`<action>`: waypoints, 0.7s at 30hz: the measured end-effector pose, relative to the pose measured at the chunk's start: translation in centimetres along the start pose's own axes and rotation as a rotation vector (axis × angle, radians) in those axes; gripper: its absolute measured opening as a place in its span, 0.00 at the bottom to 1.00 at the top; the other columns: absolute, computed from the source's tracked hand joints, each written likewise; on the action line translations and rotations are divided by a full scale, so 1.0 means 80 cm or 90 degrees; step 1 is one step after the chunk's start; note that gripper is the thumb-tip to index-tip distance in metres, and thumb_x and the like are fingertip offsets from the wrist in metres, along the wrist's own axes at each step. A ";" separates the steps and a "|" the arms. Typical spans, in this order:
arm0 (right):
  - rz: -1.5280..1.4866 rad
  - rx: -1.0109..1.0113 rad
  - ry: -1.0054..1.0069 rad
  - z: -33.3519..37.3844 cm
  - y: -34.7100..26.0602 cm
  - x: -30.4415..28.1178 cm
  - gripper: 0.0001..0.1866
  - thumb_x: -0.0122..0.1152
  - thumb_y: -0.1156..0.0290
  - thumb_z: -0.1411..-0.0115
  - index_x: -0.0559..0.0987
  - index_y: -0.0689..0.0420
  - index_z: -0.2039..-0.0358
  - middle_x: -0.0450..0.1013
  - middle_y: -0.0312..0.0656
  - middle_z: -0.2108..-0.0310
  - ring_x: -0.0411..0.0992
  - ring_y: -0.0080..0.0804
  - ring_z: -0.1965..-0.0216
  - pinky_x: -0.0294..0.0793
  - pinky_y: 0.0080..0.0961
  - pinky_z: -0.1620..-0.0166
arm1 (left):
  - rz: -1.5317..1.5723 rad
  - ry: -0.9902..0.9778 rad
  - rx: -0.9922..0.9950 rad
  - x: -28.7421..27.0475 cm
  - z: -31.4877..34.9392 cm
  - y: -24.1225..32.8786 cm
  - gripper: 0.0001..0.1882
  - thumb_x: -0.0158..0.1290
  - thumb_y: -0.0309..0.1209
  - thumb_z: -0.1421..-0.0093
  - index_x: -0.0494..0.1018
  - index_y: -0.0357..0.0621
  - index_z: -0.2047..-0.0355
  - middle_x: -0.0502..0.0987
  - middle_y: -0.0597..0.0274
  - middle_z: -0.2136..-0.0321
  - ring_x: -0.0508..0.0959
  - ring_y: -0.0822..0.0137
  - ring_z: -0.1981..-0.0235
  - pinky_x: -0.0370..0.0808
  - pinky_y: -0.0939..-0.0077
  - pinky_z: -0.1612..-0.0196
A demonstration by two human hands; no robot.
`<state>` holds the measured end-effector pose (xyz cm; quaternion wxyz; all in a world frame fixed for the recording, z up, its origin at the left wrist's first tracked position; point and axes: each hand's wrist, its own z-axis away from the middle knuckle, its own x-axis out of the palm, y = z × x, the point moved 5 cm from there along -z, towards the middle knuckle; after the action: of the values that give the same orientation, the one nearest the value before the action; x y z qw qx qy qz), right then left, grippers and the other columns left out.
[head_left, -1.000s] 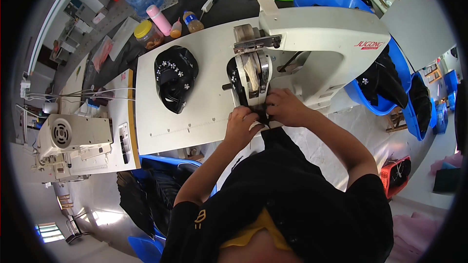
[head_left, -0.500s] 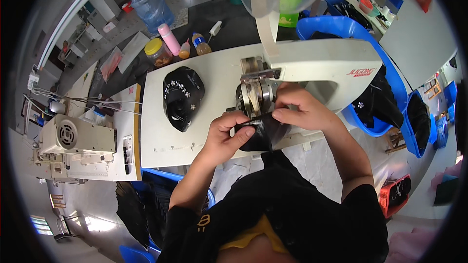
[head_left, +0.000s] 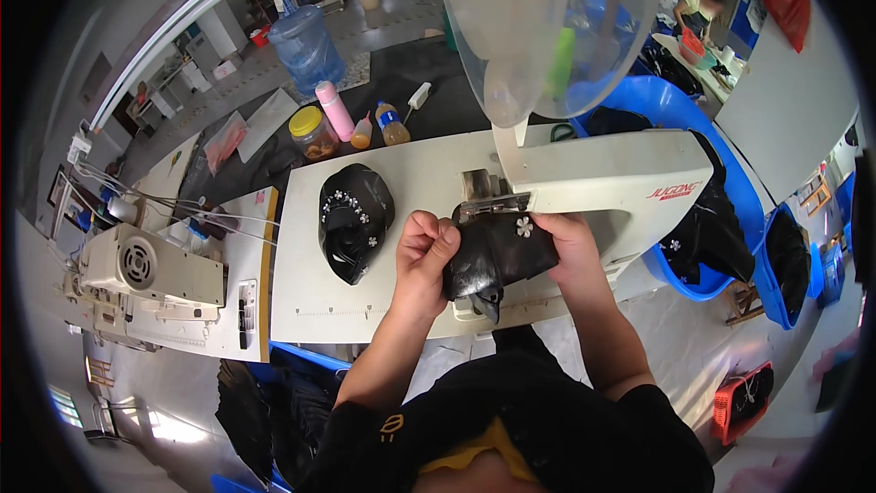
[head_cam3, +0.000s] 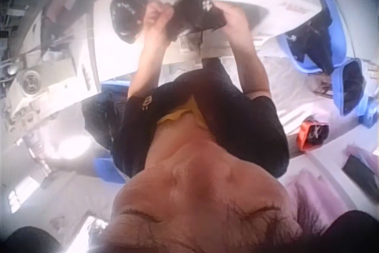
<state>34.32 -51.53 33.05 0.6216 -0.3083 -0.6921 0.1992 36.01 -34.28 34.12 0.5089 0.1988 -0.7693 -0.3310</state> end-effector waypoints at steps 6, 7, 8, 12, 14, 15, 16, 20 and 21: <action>-0.049 0.008 0.039 -0.009 0.013 -0.017 0.17 0.55 0.80 0.48 0.72 0.63 0.56 0.72 0.44 0.59 0.72 0.34 0.59 0.74 0.30 0.57 | 0.046 0.053 -0.045 -0.001 -0.006 -0.001 0.10 0.49 0.21 0.42 0.60 0.50 0.73 0.69 0.68 0.76 0.69 0.76 0.72 0.68 0.83 0.67; -0.048 0.010 0.037 -0.009 0.014 -0.017 0.17 0.54 0.80 0.48 0.71 0.63 0.56 0.72 0.44 0.59 0.72 0.34 0.59 0.74 0.30 0.56 | 0.052 0.059 -0.046 -0.001 -0.006 -0.001 0.10 0.49 0.21 0.43 0.61 0.50 0.73 0.70 0.68 0.75 0.71 0.75 0.71 0.70 0.82 0.66; -0.045 0.011 0.033 -0.010 0.013 -0.015 0.17 0.54 0.80 0.47 0.71 0.63 0.55 0.72 0.44 0.59 0.72 0.34 0.59 0.74 0.30 0.56 | 0.059 0.063 -0.045 0.000 -0.006 -0.001 0.10 0.50 0.22 0.43 0.62 0.51 0.74 0.71 0.68 0.75 0.72 0.74 0.70 0.71 0.81 0.65; -0.033 0.009 0.044 -0.005 0.012 -0.009 0.18 0.51 0.76 0.46 0.70 0.65 0.53 0.71 0.46 0.58 0.72 0.36 0.58 0.73 0.33 0.54 | 0.068 0.098 -0.052 0.007 -0.004 0.003 0.10 0.48 0.21 0.42 0.61 0.51 0.74 0.70 0.68 0.76 0.70 0.76 0.72 0.70 0.82 0.67; -0.033 0.018 0.077 0.003 0.014 -0.004 0.17 0.50 0.76 0.44 0.70 0.65 0.53 0.71 0.46 0.57 0.72 0.36 0.58 0.73 0.32 0.54 | 0.088 0.086 -0.058 0.004 -0.002 -0.002 0.10 0.48 0.21 0.42 0.61 0.51 0.74 0.70 0.68 0.75 0.71 0.76 0.72 0.70 0.82 0.68; -0.034 0.022 0.095 0.005 0.015 -0.003 0.17 0.50 0.76 0.44 0.70 0.65 0.53 0.71 0.46 0.57 0.72 0.36 0.58 0.73 0.32 0.54 | 0.090 0.093 -0.062 0.005 -0.003 -0.001 0.10 0.48 0.21 0.42 0.61 0.51 0.75 0.70 0.68 0.76 0.71 0.75 0.72 0.70 0.82 0.68; -0.045 0.021 0.070 0.002 0.013 0.001 0.16 0.48 0.75 0.42 0.70 0.65 0.54 0.72 0.47 0.57 0.73 0.36 0.58 0.73 0.32 0.54 | 0.093 0.101 -0.067 0.005 -0.004 0.000 0.11 0.48 0.21 0.42 0.61 0.52 0.75 0.70 0.68 0.76 0.71 0.75 0.72 0.70 0.81 0.68; -0.066 0.048 0.091 -0.006 0.019 -0.004 0.15 0.48 0.74 0.42 0.71 0.66 0.55 0.72 0.47 0.59 0.73 0.35 0.59 0.73 0.32 0.54 | 0.099 0.135 -0.075 0.005 -0.005 0.001 0.11 0.49 0.20 0.43 0.62 0.52 0.76 0.70 0.68 0.77 0.73 0.73 0.73 0.73 0.79 0.67; -0.067 0.052 0.091 -0.006 0.019 -0.003 0.15 0.48 0.74 0.42 0.71 0.66 0.56 0.72 0.48 0.59 0.73 0.35 0.60 0.73 0.32 0.54 | 0.105 0.138 -0.073 0.003 -0.006 0.000 0.12 0.49 0.20 0.44 0.62 0.53 0.77 0.70 0.67 0.77 0.73 0.73 0.73 0.74 0.78 0.67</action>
<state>35.04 -50.63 31.98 0.6908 -0.2592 -0.6527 0.1718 36.38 -34.58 34.39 0.6252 0.1403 -0.7033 -0.3078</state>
